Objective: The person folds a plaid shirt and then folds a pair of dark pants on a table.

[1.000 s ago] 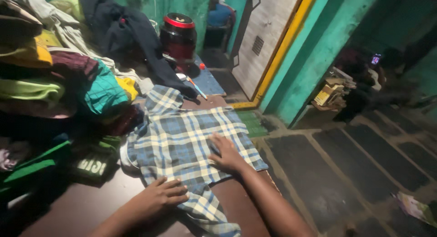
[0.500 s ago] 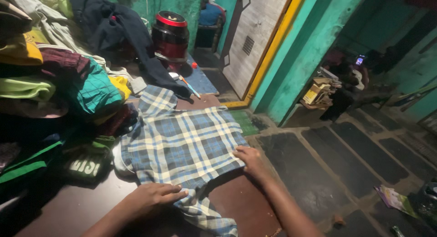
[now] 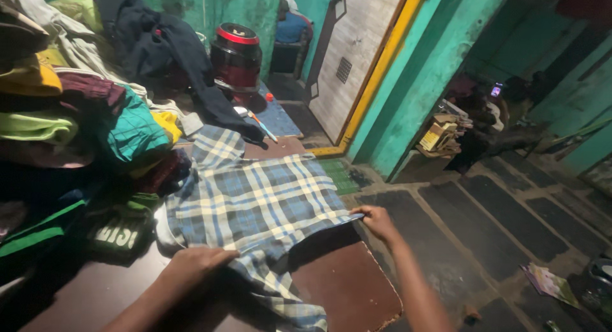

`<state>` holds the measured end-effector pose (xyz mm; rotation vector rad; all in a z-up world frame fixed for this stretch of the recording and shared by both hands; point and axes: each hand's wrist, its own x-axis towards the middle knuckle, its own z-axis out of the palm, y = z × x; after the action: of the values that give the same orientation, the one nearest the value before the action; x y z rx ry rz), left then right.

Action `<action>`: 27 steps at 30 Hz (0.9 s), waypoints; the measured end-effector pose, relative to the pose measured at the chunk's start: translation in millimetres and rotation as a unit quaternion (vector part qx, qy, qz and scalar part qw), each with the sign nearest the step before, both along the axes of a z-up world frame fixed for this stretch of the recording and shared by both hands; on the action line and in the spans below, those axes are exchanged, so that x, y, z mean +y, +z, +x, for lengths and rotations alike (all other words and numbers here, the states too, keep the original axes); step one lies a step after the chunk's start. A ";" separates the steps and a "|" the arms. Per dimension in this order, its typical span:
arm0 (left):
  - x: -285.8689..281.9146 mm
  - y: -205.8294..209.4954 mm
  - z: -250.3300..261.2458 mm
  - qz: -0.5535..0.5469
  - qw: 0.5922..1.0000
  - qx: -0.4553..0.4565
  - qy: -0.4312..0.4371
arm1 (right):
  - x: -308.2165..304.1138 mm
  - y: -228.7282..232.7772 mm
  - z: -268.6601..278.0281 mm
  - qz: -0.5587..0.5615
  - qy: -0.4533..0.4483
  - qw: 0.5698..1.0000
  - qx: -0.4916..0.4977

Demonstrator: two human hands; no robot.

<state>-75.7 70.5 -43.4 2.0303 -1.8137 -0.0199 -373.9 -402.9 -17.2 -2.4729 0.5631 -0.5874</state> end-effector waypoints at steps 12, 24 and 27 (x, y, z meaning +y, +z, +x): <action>10.2 44.3 -3.7 -0.099 0.992 0.077 -0.006 | -37.6 -21.6 110.7 0.139 -0.081 0.977 -0.136; 6.5 29.2 3.2 -0.068 0.983 0.141 0.092 | -28.3 -17.3 69.9 0.280 -0.094 0.955 0.002; 7.8 26.9 14.9 -0.082 0.994 0.068 0.030 | -29.6 -14.0 56.6 0.283 -0.138 0.948 0.038</action>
<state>-60.9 78.4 -16.5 1.9189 -1.6151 0.0083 -317.3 -432.5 -31.2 -1.8905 0.9675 -0.3640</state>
